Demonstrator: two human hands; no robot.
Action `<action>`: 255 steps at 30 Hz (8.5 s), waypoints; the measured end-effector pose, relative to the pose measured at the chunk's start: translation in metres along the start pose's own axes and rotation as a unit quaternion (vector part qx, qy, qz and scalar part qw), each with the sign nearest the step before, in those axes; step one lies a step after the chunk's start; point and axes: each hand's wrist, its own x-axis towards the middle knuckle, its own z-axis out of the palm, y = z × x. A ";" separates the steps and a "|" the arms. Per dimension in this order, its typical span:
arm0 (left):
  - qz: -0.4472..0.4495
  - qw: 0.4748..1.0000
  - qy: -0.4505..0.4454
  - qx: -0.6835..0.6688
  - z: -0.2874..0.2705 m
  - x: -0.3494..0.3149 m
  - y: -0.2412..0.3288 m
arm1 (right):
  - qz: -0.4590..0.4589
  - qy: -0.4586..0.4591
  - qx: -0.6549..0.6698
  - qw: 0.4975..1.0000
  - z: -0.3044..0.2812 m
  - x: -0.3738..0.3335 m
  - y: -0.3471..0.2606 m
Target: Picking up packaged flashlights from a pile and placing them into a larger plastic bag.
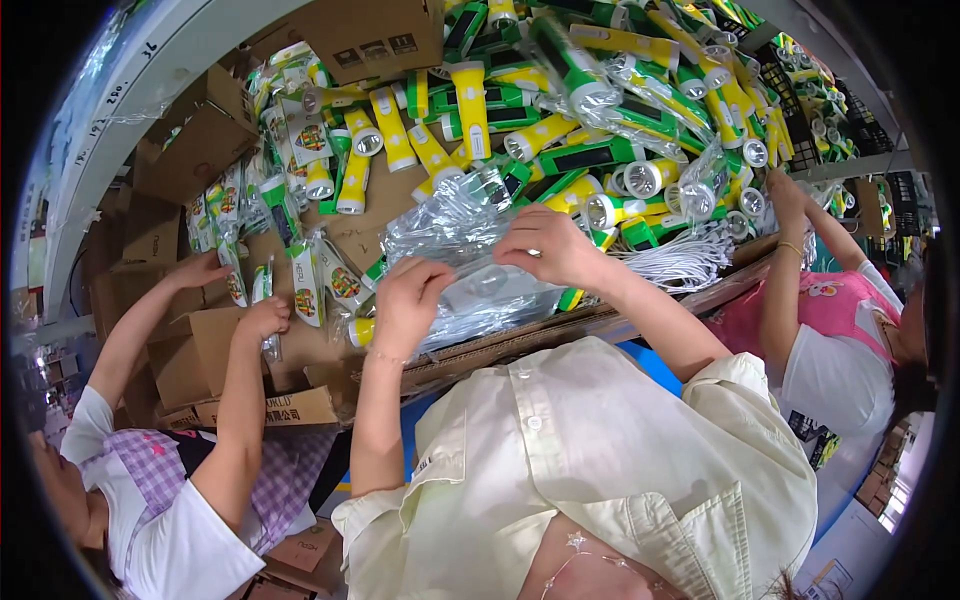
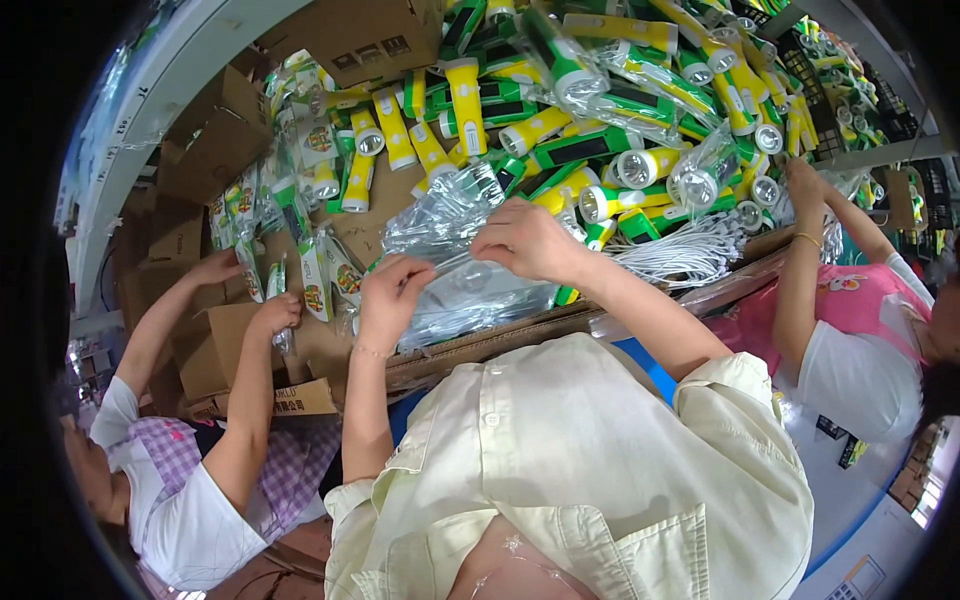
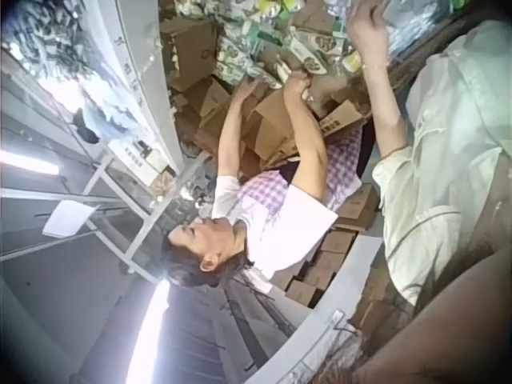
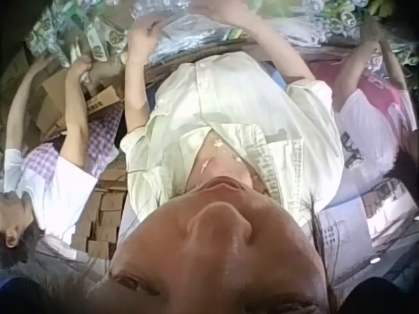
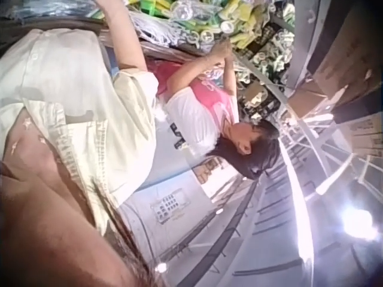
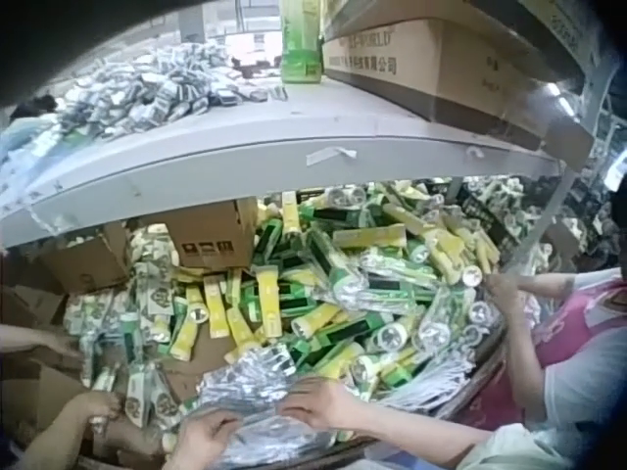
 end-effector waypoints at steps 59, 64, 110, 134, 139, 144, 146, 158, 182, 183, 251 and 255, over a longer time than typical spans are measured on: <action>-0.188 0.976 0.103 0.042 0.011 -0.026 0.013 | -0.007 -0.034 0.198 0.980 -0.012 0.005 -0.034; -0.177 0.981 0.084 0.012 0.007 -0.024 0.019 | -0.052 -0.057 0.090 0.993 -0.008 0.005 -0.026; -0.229 0.967 0.110 -0.013 0.017 -0.018 0.008 | 0.187 -0.010 -0.072 0.980 -0.150 -0.017 -0.063; -0.154 0.978 0.136 -0.026 0.027 -0.019 0.006 | 0.044 -0.252 -0.416 0.873 0.005 0.000 0.000; -0.163 0.977 0.130 -0.041 0.026 -0.019 0.009 | -0.001 -0.142 -0.305 0.942 0.020 0.003 0.008; -0.167 0.978 0.123 -0.033 0.026 -0.019 0.011 | 0.011 -0.109 -0.186 0.976 0.027 0.009 -0.020; -0.165 0.978 0.126 -0.039 0.025 -0.018 0.011 | 0.031 -0.094 -0.147 0.984 0.043 0.005 -0.016; -0.170 0.977 0.123 -0.041 0.021 -0.020 0.007 | -0.258 -0.118 -0.216 0.934 0.003 0.032 0.002; -0.248 0.945 0.103 -0.189 0.015 -0.034 -0.018 | -0.109 -0.053 -0.154 0.981 0.060 0.041 -0.029; -0.249 0.944 0.103 -0.189 0.015 -0.035 -0.020 | -0.119 -0.050 -0.160 0.979 0.059 0.044 -0.034; 0.075 0.981 0.084 0.158 0.037 -0.007 -0.015 | -0.044 0.063 -0.087 0.993 0.054 -0.012 0.006; 0.030 0.991 0.032 0.128 0.033 -0.007 -0.009 | -0.057 0.020 -0.124 0.990 0.049 -0.012 0.002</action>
